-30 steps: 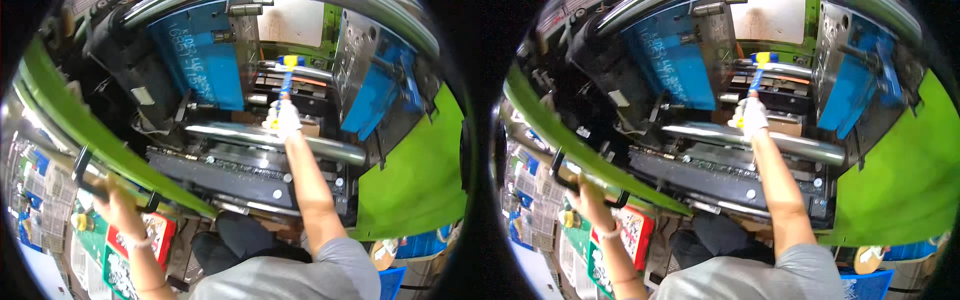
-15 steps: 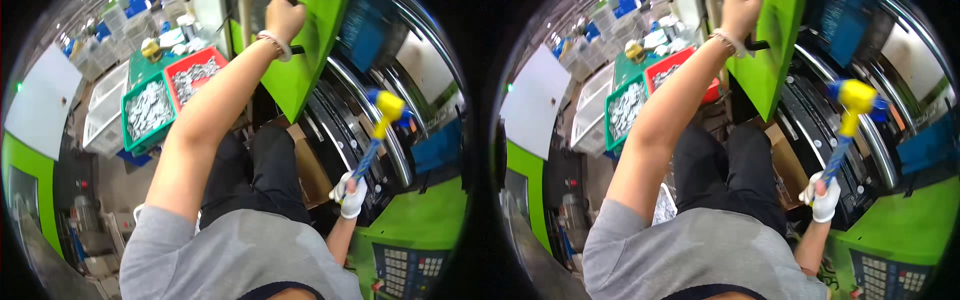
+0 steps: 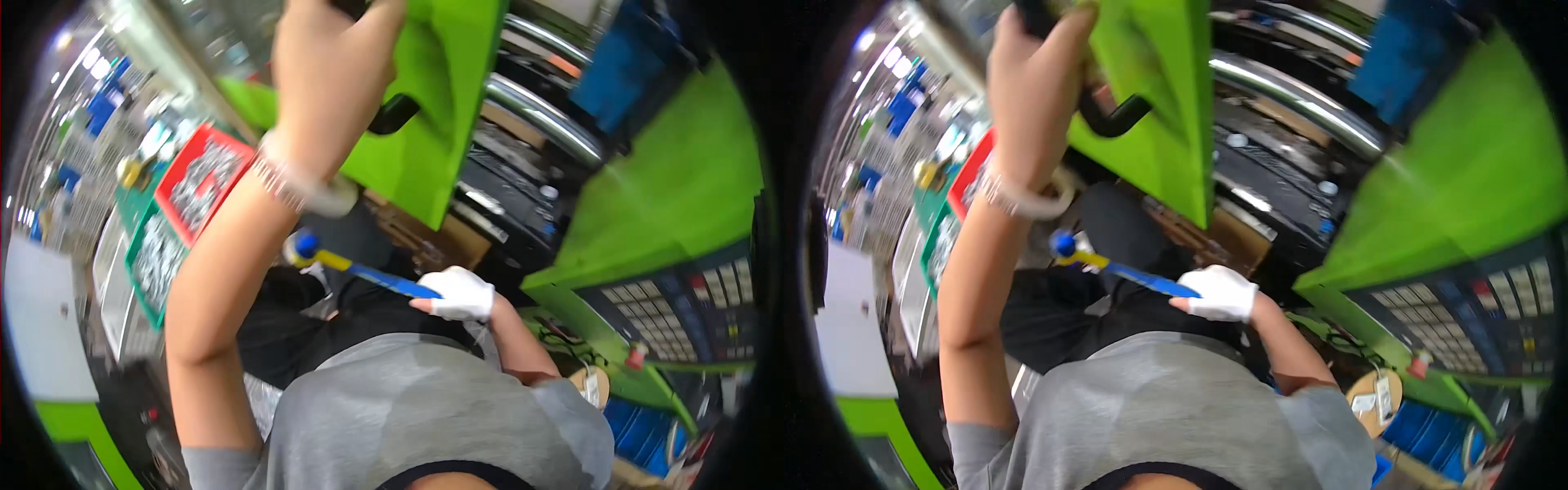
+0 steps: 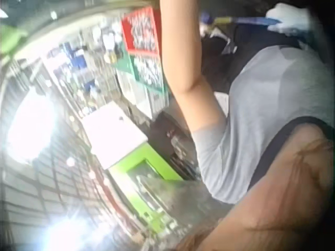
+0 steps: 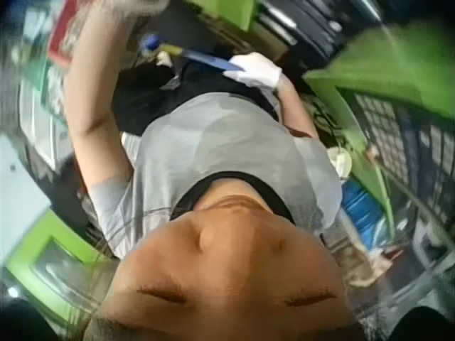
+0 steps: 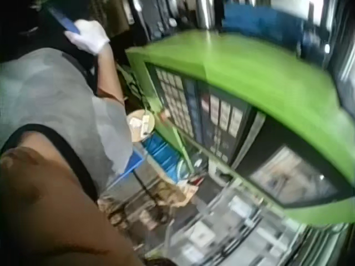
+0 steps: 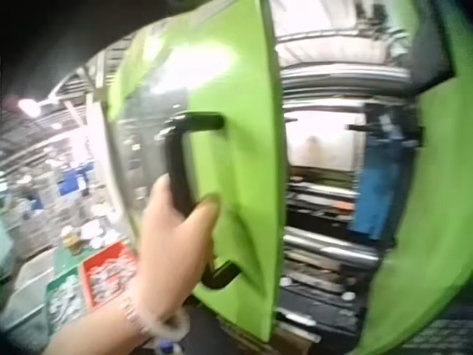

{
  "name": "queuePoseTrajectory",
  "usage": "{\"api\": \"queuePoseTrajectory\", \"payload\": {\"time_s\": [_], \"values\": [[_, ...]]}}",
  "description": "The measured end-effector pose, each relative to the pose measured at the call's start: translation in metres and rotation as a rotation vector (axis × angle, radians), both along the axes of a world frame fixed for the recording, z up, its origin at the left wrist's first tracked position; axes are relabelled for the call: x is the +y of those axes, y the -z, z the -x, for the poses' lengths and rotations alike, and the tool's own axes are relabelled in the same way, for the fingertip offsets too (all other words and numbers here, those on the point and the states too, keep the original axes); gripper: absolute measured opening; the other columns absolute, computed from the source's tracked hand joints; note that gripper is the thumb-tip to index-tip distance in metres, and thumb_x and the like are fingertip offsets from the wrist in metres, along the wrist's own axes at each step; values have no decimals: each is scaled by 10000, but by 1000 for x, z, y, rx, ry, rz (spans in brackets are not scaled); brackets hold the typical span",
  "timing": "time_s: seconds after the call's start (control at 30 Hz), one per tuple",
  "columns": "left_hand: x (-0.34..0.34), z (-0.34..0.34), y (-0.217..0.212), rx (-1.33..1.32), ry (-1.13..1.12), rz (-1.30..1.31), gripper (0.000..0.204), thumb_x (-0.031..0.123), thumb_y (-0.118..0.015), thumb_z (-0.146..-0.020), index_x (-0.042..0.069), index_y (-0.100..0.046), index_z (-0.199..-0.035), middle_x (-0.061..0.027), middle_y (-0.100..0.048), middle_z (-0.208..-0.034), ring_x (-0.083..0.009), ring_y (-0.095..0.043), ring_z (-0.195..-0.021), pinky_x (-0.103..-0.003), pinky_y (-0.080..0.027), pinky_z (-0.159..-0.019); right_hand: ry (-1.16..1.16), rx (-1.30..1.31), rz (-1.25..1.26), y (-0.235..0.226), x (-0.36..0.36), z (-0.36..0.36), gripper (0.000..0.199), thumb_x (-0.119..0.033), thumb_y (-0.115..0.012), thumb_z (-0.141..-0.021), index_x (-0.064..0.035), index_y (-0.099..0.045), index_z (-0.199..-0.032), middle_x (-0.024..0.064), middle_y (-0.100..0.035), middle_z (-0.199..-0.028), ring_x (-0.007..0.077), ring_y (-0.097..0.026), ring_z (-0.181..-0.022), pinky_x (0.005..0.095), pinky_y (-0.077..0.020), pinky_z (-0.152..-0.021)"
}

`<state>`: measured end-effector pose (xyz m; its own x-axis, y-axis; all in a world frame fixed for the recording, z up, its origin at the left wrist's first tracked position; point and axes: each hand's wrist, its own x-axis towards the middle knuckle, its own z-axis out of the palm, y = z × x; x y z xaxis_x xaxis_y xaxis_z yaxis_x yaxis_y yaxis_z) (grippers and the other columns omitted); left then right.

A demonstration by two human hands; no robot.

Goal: Operate manufacturing machinery to retrieve parts, inspect them, and prepare them for packaging by labeling containers.

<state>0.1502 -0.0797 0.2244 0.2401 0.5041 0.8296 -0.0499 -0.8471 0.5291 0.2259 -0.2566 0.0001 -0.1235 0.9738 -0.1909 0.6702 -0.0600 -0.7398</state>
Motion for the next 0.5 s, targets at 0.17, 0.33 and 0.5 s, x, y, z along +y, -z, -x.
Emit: {"api": "queuePoseTrajectory", "payload": {"time_s": [0.17, 0.33, 0.5], "values": [[-96, -8, -1, 41, 481, 215, 246, 142, -659, -876, 2, -484, -977, -34, -550, -637, -113, -547, -533, -226, -405, -519, 57, -61, -25, 4, -25, -27, 419, -511, -541, -868, -105, -632, -909, 157, -643, -763, 376, -618, -737, 437, -483, -686], [-136, -17, -4, 125, 607, 203, 306, 114, -646, -843, -40, -448, -1019, -118, -579, -748, -202, -577, -580, -304, -454, -563, 205, 83, -67, 16, -61, -26, 412, -454, -547, -888, -51, -622, -915, 128, -640, -682, 268, -648, -615, 380, -505, -626], [-138, -21, 8, 120, 546, -107, 400, 102, -615, -781, -123, -395, -1029, -259, -573, -729, -402, -592, -672, -449, -482, -617, 306, 253, 152, 12, -63, -18, 388, -405, -571, -891, -25, -618, -956, 99, -652, -673, 172, -619, -520, 319, -515, -565]]}}
